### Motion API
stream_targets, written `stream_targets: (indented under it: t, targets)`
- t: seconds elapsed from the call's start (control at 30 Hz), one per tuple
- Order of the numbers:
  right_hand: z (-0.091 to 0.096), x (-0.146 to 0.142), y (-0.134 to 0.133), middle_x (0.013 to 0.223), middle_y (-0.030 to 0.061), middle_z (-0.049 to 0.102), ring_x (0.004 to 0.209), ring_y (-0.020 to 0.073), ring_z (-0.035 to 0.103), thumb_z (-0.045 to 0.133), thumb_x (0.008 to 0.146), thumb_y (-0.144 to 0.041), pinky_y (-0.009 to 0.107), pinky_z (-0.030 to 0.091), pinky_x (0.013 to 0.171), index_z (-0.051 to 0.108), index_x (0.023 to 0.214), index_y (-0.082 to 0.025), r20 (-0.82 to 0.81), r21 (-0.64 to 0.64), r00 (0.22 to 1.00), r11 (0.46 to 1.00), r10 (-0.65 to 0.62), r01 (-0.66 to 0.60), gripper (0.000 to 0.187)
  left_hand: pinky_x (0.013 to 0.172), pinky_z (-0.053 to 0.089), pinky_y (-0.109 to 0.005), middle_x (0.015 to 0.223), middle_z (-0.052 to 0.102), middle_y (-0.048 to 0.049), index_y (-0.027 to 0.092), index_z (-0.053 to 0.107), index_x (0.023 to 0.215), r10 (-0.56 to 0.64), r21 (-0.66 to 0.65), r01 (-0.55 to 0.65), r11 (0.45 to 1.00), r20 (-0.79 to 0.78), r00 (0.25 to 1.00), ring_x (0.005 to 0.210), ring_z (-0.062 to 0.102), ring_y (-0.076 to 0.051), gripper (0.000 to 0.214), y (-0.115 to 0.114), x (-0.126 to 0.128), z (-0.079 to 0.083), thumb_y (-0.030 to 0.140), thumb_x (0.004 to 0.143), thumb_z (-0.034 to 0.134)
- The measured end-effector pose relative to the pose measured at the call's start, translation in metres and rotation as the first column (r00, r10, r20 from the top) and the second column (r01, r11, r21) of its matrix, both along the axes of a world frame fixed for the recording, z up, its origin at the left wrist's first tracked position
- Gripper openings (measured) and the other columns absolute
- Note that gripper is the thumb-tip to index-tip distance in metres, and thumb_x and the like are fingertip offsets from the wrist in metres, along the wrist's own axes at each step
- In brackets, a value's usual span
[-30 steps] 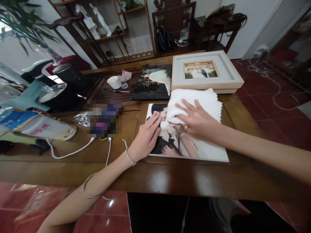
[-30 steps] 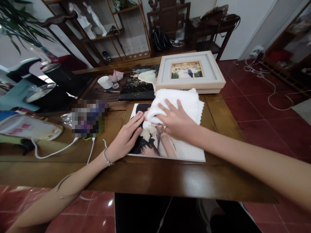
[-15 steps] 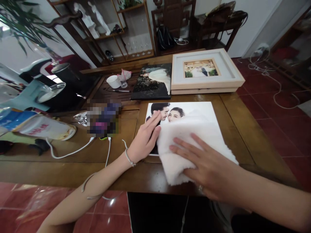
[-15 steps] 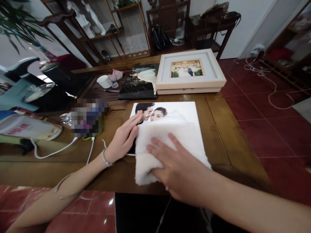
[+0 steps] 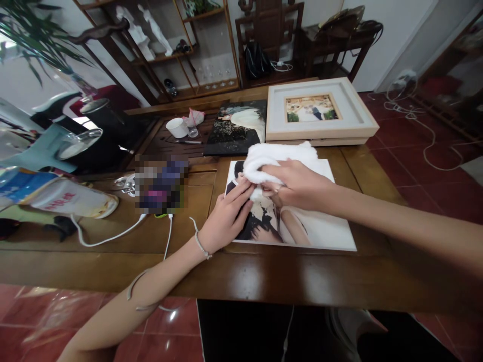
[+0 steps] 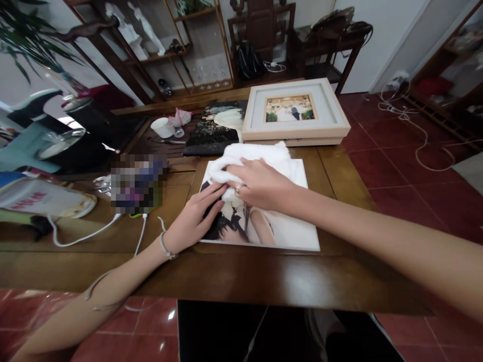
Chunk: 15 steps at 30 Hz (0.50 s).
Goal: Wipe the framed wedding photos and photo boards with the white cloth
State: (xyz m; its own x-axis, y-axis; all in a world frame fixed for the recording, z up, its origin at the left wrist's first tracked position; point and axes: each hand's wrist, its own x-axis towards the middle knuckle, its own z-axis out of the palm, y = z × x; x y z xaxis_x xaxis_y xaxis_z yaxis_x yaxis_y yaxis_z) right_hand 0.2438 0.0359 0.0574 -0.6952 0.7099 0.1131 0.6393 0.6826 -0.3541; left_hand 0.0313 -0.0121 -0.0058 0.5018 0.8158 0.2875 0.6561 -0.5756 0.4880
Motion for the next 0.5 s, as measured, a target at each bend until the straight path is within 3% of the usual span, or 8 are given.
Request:
stream_targets:
  t: [0.1,0.2,0.3,0.4,0.5]
  targets:
    - [0.005,-0.026,0.014,0.094,0.0109,0.065,0.078,0.0224,0.054,0.039,0.090,-0.020,0.032,0.034,0.066,0.061,0.104,-0.017,0.007,-0.035,0.998,0.997,0.062,-0.062,0.026,0.101,0.046,-0.049,0.142,0.052,-0.0157,0.015,0.053,0.133,0.014,-0.021,-0.015,1.000,-0.034,0.999,0.134,0.047,-0.030,0.036,-0.001,0.001,0.003,0.019,0.099,0.042]
    - [0.005,-0.046,0.018,0.101,0.0128,0.064,0.082,0.0224,0.054,0.041,0.088,-0.016,0.032,0.034,0.069,0.061,0.104,-0.017,0.027,-0.035,0.990,0.990,0.136,-0.135,0.026,0.091,0.049,-0.047,0.116,0.065,-0.0152,0.014,0.062,0.114,0.038,-0.024,-0.040,0.999,-0.066,0.997,0.114,0.059,-0.030,0.026,-0.001,0.002,0.005,0.019,0.099,0.042]
    - [0.003,-0.054,0.016,0.105,0.0129,0.063,0.082,0.0225,0.054,0.044,0.082,-0.012,0.034,0.034,0.074,0.062,0.100,-0.018,0.061,-0.030,0.981,0.982,0.186,-0.185,0.025,0.086,0.050,-0.046,0.098,0.068,-0.0128,0.014,0.064,0.099,0.052,-0.006,-0.053,0.999,-0.085,0.995,0.100,0.063,-0.029,0.022,-0.002,0.002,0.005,0.020,0.099,0.043]
    - [0.003,-0.045,0.013,0.106,0.0131,0.062,0.082,0.0230,0.054,0.042,0.085,-0.014,0.036,0.035,0.076,0.061,0.099,-0.018,0.072,-0.020,0.981,0.984,0.180,-0.179,0.024,0.090,0.049,-0.047,0.105,0.068,-0.0123,0.016,0.063,0.105,0.042,-0.006,-0.042,0.999,-0.083,0.996,0.107,0.062,-0.029,0.021,-0.002,0.001,0.005,0.019,0.099,0.043]
    - [0.004,-0.023,0.010,0.106,0.0129,0.063,0.084,0.0240,0.054,0.040,0.088,-0.018,0.036,0.037,0.076,0.060,0.100,-0.018,0.070,-0.046,0.991,0.992,0.118,-0.115,0.023,0.098,0.047,-0.048,0.127,0.063,-0.0132,0.019,0.058,0.124,0.029,-0.006,-0.030,1.000,-0.060,0.998,0.121,0.057,-0.028,0.028,-0.002,0.000,0.004,0.019,0.099,0.043]
